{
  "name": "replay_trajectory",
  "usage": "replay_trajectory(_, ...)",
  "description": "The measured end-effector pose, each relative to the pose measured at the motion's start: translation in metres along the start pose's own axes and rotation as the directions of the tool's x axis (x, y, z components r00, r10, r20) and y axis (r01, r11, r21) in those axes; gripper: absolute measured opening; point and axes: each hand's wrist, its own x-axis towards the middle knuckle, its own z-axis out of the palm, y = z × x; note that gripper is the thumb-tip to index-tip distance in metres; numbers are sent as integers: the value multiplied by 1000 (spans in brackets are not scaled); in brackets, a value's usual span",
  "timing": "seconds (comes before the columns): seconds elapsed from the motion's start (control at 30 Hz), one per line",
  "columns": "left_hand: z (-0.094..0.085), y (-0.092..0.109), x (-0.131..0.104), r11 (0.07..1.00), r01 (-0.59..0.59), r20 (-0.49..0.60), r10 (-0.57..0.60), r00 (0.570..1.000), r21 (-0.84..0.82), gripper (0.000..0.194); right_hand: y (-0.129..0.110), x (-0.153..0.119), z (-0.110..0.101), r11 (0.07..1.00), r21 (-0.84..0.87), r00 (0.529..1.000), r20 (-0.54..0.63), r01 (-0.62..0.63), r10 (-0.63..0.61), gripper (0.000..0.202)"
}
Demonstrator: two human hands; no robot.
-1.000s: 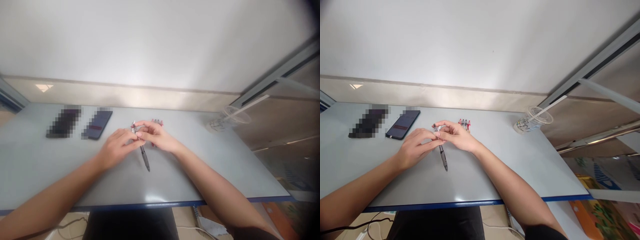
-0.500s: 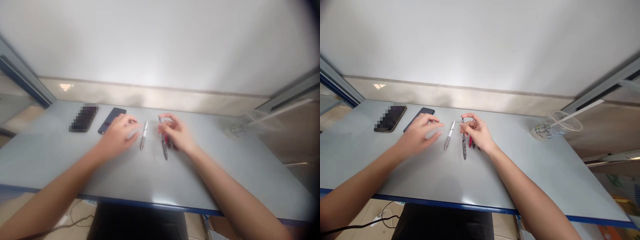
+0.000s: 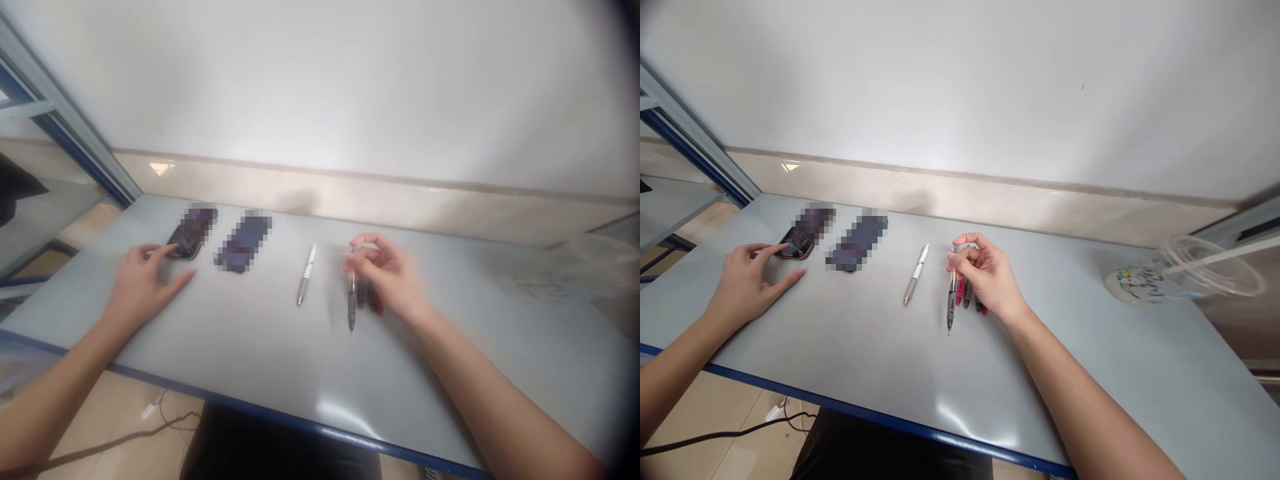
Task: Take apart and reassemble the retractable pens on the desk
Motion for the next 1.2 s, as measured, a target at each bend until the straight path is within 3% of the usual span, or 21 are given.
replay_trajectory(0.17,0,5,13,995,98,53,-98,994,-11,72,-1,-1,-5,999,-32,1000,-1,8,-8,41)
replay_trajectory(0.33,-2,6,7,999,32,-27,-33,999,-41,48,1,1,-8,999,-25,999,-43,-25,24,44)
replay_trajectory(0.4,-1,6,9,999,30,-16,-31,999,-23,47,1,2,-8,999,-13,998,-46,-39,38,45)
replay_trajectory(0.6,8,18,39,991,131,137,-133,982,27,89,1,0,-10,1000,10,999,-46,-10,10,46)
replay_trajectory(0.67,11,23,48,987,153,159,-158,975,41,93,3,1,-12,1000,21,999,-37,-4,5,43)
replay_trajectory(0.83,12,22,60,980,200,169,-200,965,18,82,8,2,-17,999,37,1000,-19,7,-6,38)
replay_trajectory(0.93,12,14,63,984,179,160,-179,971,18,74,9,4,-18,999,23,1000,-13,24,-24,36)
replay_trajectory(1.1,14,5,68,989,134,189,-145,971,67,77,13,13,-19,998,43,998,-24,53,-52,42)
replay_trajectory(1.2,17,4,68,991,109,157,-120,980,73,65,17,20,-19,996,59,997,-56,64,-61,46)
